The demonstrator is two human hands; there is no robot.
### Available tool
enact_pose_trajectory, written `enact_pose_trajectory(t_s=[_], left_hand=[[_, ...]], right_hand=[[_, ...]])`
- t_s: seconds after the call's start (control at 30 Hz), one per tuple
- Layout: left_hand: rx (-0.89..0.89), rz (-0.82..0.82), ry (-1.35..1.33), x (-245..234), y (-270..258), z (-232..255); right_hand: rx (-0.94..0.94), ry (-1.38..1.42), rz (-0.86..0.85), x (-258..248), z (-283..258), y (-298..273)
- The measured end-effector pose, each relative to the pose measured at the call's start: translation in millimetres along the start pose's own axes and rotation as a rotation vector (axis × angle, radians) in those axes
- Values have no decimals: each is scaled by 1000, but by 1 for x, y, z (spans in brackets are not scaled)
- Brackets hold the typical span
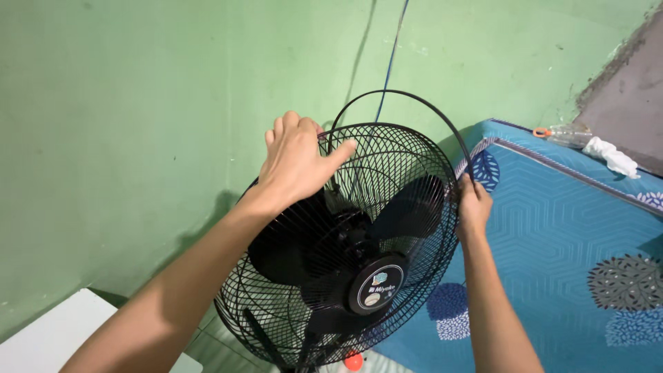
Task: The person assembles a black standing fan by attaching the front wire cage to the fan head. They align the cage with the fan blades and motor housing, then rotate and press the cage to secure it in place.
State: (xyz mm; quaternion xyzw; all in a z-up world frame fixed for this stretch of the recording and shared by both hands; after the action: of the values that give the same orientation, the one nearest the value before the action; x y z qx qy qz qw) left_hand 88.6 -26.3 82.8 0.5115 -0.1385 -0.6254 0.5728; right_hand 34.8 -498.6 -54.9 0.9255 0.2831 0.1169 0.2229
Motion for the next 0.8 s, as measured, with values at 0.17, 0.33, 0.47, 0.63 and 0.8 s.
enact_pose_trajectory(t_s=[0.17,0.33,0.47,0.63,0.8], left_hand=[[-141,22,-70,13,9,-17],[-159,40,-74,21,12,-25],[-144,64,-62,26,17,-19],[-66,46,-15,28,16,-19],[32,63,-35,28,6,-27]], right_hand=[[-125,-72,-1,-15,-27,-13],[180,-64,75,-47,-11,-46],[144,-65,134,-64,17,-45],[159,-72,207,-59,38,-41],[128,-31,235,-48,42,-34]])
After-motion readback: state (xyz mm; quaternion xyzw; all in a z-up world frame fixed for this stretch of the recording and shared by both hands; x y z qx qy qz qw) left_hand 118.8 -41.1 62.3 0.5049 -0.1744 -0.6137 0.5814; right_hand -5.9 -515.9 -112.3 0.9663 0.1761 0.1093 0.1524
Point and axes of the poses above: each hand's wrist, its own y-axis towards the middle knuckle, its own x-axis out of the palm, z = x × y, the point moved 5 cm from there along y, towards the middle knuckle, and after that the axes turned 2 degrees about x, right-handed, at the moved point
